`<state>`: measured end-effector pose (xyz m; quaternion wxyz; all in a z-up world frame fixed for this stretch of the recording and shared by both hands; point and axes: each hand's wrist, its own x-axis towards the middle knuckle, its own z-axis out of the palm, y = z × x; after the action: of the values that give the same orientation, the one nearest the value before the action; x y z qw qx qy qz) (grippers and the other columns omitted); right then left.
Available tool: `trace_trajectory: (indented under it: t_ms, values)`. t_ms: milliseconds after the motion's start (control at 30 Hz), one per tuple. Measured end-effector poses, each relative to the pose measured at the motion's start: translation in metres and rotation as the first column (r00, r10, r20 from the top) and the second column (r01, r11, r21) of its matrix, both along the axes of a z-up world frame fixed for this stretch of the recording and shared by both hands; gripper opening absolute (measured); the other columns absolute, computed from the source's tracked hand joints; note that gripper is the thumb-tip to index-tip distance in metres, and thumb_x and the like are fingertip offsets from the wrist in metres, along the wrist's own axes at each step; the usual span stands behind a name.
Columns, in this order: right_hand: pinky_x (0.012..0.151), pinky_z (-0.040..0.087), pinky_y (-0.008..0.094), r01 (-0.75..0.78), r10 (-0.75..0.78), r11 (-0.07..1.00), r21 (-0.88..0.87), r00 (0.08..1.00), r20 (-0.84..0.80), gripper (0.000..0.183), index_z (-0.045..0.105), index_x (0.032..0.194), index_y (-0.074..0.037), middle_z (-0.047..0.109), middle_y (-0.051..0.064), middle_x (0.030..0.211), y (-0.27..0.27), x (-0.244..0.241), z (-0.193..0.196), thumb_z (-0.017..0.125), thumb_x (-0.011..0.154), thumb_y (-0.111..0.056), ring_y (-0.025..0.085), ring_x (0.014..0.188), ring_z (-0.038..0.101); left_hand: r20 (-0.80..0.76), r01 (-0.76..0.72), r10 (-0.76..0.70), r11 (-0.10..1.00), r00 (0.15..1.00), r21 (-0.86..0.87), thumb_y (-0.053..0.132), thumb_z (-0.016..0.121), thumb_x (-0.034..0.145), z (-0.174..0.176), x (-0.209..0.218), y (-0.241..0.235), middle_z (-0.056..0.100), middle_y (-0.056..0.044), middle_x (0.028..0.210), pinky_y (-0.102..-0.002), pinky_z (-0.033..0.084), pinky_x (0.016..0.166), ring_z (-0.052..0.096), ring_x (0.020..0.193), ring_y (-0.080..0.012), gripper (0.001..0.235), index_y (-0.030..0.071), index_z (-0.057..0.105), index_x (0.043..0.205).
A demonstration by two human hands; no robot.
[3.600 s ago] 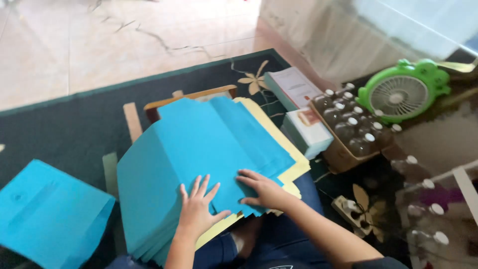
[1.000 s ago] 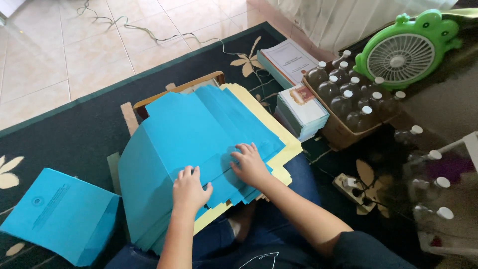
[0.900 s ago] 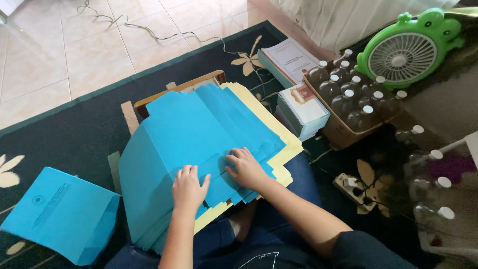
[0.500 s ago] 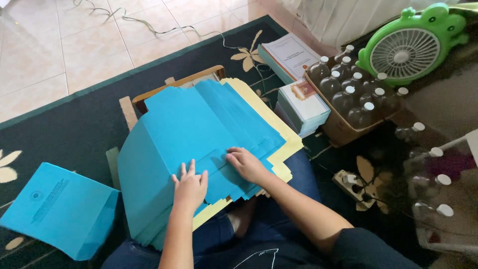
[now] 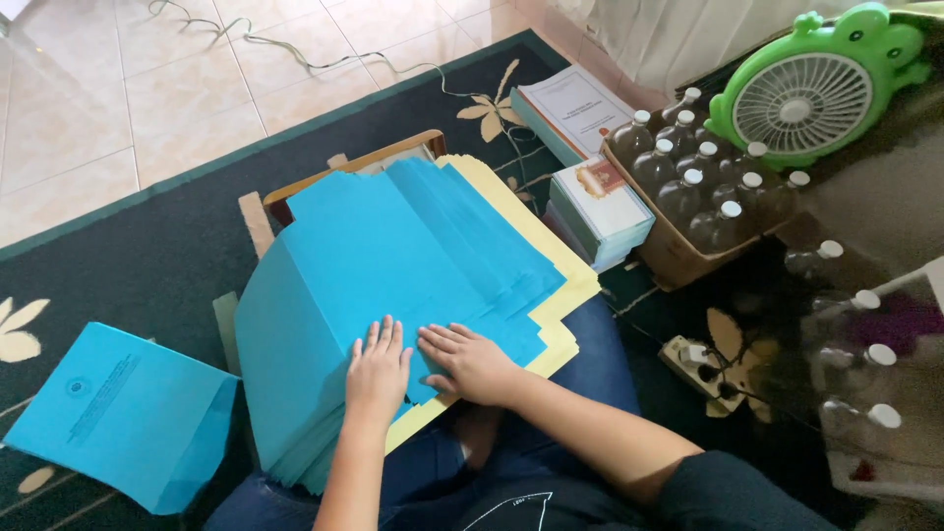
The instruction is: Folding flat blue paper blanks into folders and stacking them.
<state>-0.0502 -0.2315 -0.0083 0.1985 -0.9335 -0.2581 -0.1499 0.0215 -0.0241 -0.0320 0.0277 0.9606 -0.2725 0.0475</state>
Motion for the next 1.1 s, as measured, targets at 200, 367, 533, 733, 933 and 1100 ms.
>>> trace_trajectory:
  t_ms: [200, 367, 533, 733, 933, 1100]
  values:
    - [0.12, 0.031, 0.053, 0.21, -0.208, 0.966, -0.153, 0.978, 0.024, 0.058, 0.057, 0.145, -0.008, 0.057, 0.012, 0.151, 0.005, 0.002, -0.017, 0.052, 0.103, -0.048, 0.024, 0.14, 0.054, -0.147, 0.068, -0.06, 0.996, 0.987, 0.053, 0.041, 0.042, 0.108, 0.007, 0.001, 0.009, 0.031, -0.01, 0.168, -0.058, 0.031, 0.12, 0.033, 0.152, -0.0318, 0.058, 0.012, 0.038, 0.158]
    - [0.12, 0.028, 0.059, 0.139, -0.139, 0.988, -0.061, 0.99, 0.011, 0.059, 0.059, 0.143, -0.007, 0.06, 0.015, 0.147, 0.011, 0.003, -0.019, 0.048, 0.106, -0.051, 0.027, 0.138, 0.056, -0.009, 0.07, -0.07, 0.972, 0.998, 0.223, 0.02, 0.044, 0.102, 0.0, 0.004, -0.009, 0.043, -0.019, 0.159, -0.054, 0.045, 0.108, 0.046, 0.144, -0.0373, 0.051, 0.011, 0.044, 0.153]
    - [0.118, 0.034, 0.06, 0.297, -0.284, 0.951, 0.087, 0.948, -0.141, 0.045, 0.062, 0.136, -0.009, 0.061, 0.014, 0.14, -0.023, 0.009, 0.013, 0.05, 0.106, -0.042, 0.031, 0.137, 0.055, -0.077, 0.035, -0.007, 0.926, 0.997, 0.376, 0.008, 0.046, 0.099, 0.018, -0.009, -0.034, 0.035, -0.032, 0.159, -0.06, 0.043, 0.107, 0.04, 0.144, -0.0509, 0.063, 0.01, 0.032, 0.16]
    - [0.115, 0.041, 0.056, 0.553, -0.5, 0.778, 0.297, 0.832, -0.24, 0.043, 0.056, 0.138, -0.006, 0.055, 0.02, 0.138, -0.072, 0.04, 0.014, 0.057, 0.105, -0.033, 0.04, 0.134, 0.055, -0.038, 0.071, -0.062, 0.947, 0.997, 0.312, 0.001, 0.062, 0.091, 0.04, 0.006, -0.035, 0.056, -0.035, 0.138, -0.046, 0.063, 0.083, 0.063, 0.121, -0.0457, 0.067, 0.003, 0.038, 0.154]
    - [0.113, 0.046, 0.051, 0.691, -0.272, 0.494, 0.528, 0.699, -0.661, 0.066, 0.051, 0.151, -0.011, 0.061, 0.02, 0.142, -0.064, 0.064, 0.047, 0.05, 0.104, -0.057, 0.038, 0.134, 0.056, -0.002, -0.061, 0.063, 0.986, 0.998, 0.153, 0.003, 0.06, 0.091, 0.032, 0.003, -0.04, 0.064, -0.026, 0.136, -0.046, 0.065, 0.079, 0.069, 0.118, -0.0388, 0.052, 0.004, 0.052, 0.142]
    - [0.119, 0.037, 0.059, 0.663, -0.31, 0.521, 0.537, 0.734, -0.605, 0.088, 0.032, 0.161, 0.0, 0.046, 0.035, 0.152, -0.065, 0.087, 0.01, 0.072, 0.092, -0.039, 0.05, 0.141, 0.045, 0.093, -0.083, 0.07, 0.987, 0.993, 0.134, 0.001, 0.06, 0.093, 0.051, -0.012, -0.04, 0.064, -0.024, 0.136, -0.048, 0.062, 0.083, 0.068, 0.12, -0.0369, 0.053, 0.013, 0.057, 0.145]
